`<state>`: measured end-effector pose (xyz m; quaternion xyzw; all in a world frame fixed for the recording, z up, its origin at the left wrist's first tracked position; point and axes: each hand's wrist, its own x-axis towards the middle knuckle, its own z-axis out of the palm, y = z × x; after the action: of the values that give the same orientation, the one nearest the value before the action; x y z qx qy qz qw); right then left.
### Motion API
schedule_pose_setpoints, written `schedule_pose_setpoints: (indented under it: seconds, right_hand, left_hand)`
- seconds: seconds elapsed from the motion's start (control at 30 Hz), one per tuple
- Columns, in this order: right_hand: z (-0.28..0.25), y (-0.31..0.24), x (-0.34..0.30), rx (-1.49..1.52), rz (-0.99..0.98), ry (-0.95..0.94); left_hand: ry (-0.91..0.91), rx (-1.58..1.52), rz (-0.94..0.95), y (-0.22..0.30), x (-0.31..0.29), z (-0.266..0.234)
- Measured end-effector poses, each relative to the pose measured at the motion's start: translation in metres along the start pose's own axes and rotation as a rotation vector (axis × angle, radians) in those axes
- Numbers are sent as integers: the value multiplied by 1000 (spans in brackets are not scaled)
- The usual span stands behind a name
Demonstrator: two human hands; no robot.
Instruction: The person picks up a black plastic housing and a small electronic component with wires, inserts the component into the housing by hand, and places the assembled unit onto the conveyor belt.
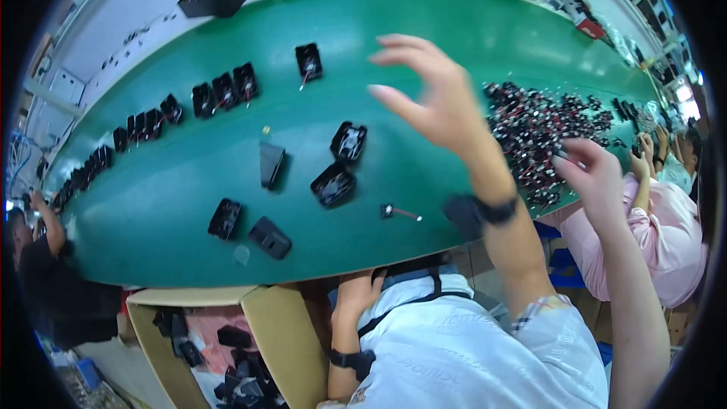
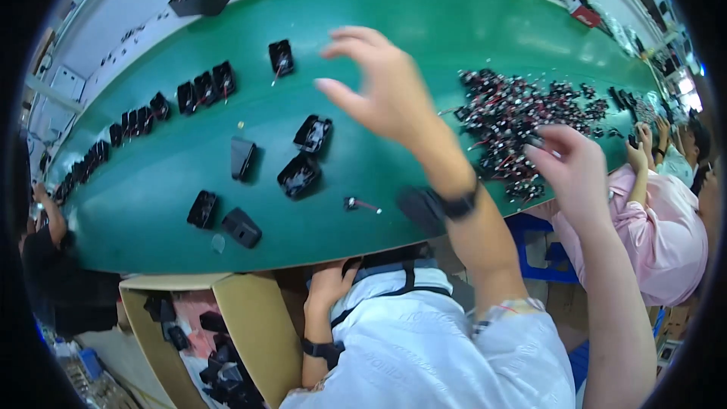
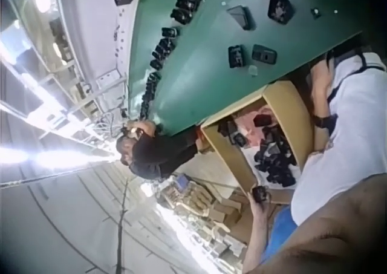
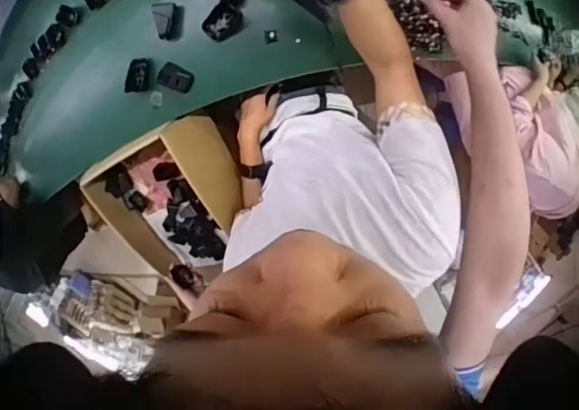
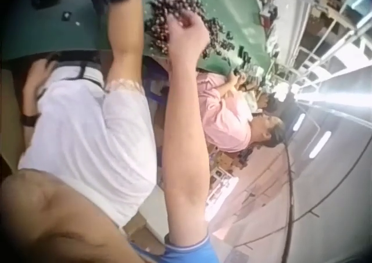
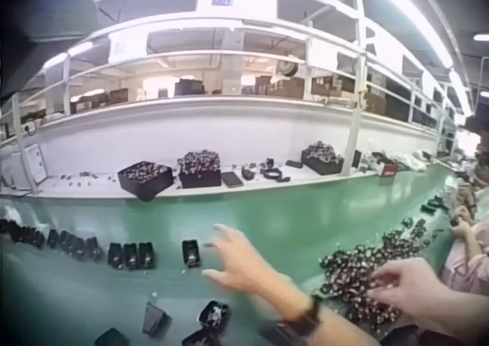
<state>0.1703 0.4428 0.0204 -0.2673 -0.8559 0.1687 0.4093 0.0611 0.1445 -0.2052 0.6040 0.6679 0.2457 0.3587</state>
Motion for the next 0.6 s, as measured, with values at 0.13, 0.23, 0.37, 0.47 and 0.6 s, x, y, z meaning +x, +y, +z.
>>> schedule_pose_setpoints:
  seconds: [0.13,0.23,0.37,0.47,0.6]
  right_hand:
    - [-42,-49,-119,194,173,-56]
    - [-45,-40,-182,176,434,-155]
    - [-32,-33,-187,135,458,-183]
    - [-6,-35,-168,170,483,-262]
    - [17,-43,-154,189,540,-245]
  left_hand:
    - [-74,69,-69,-1,11,3]
    - [-203,111,-135,10,17,-8]
    - [-127,-104,-4,31,3,-19]
    - [72,-154,123,51,-29,-42]
    - [390,-151,287,87,-42,-88]
